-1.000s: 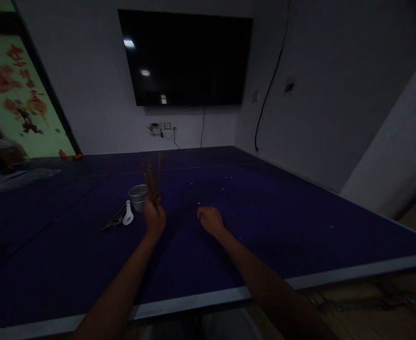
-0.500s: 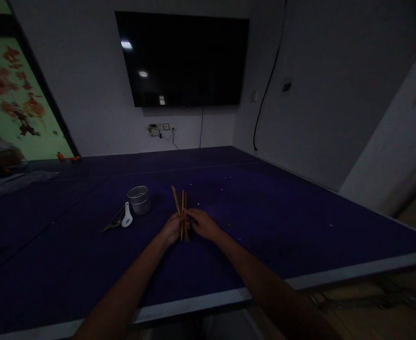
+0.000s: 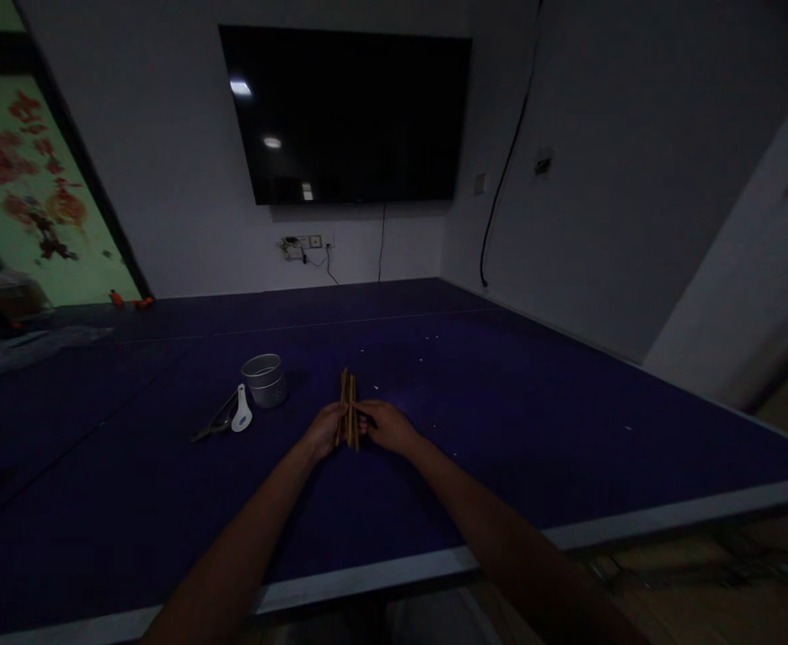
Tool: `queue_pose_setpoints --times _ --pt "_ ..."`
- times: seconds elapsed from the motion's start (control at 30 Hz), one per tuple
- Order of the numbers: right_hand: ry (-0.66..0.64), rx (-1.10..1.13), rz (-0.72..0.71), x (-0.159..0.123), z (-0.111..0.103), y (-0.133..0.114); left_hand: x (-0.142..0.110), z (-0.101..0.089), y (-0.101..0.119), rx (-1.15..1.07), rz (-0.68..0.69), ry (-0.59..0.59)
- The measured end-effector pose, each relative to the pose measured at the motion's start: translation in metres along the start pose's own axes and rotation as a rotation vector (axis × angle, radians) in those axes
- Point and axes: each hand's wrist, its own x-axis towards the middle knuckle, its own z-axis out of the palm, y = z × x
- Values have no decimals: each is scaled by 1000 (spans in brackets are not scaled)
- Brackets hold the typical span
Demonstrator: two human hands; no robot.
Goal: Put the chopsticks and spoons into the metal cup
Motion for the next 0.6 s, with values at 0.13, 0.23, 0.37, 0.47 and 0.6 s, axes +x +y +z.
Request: queue_pose_setpoints --times 0.13,0.23,0.37,0.47,0.6 --pt "-1 -41 -18 0 0 -3 3 2 1 89 20 120" --pt "-16 -67 -28 0 1 -3 6 6 3 119 3 189" --pt "-11 -78 -39 1 3 1 5 7 4 139 -17 235" --pt "13 -83 -54 0 5 4 0 5 2 205 38 238" --pt "14 -87 -64 -1 5 3 -5 6 1 322 81 185"
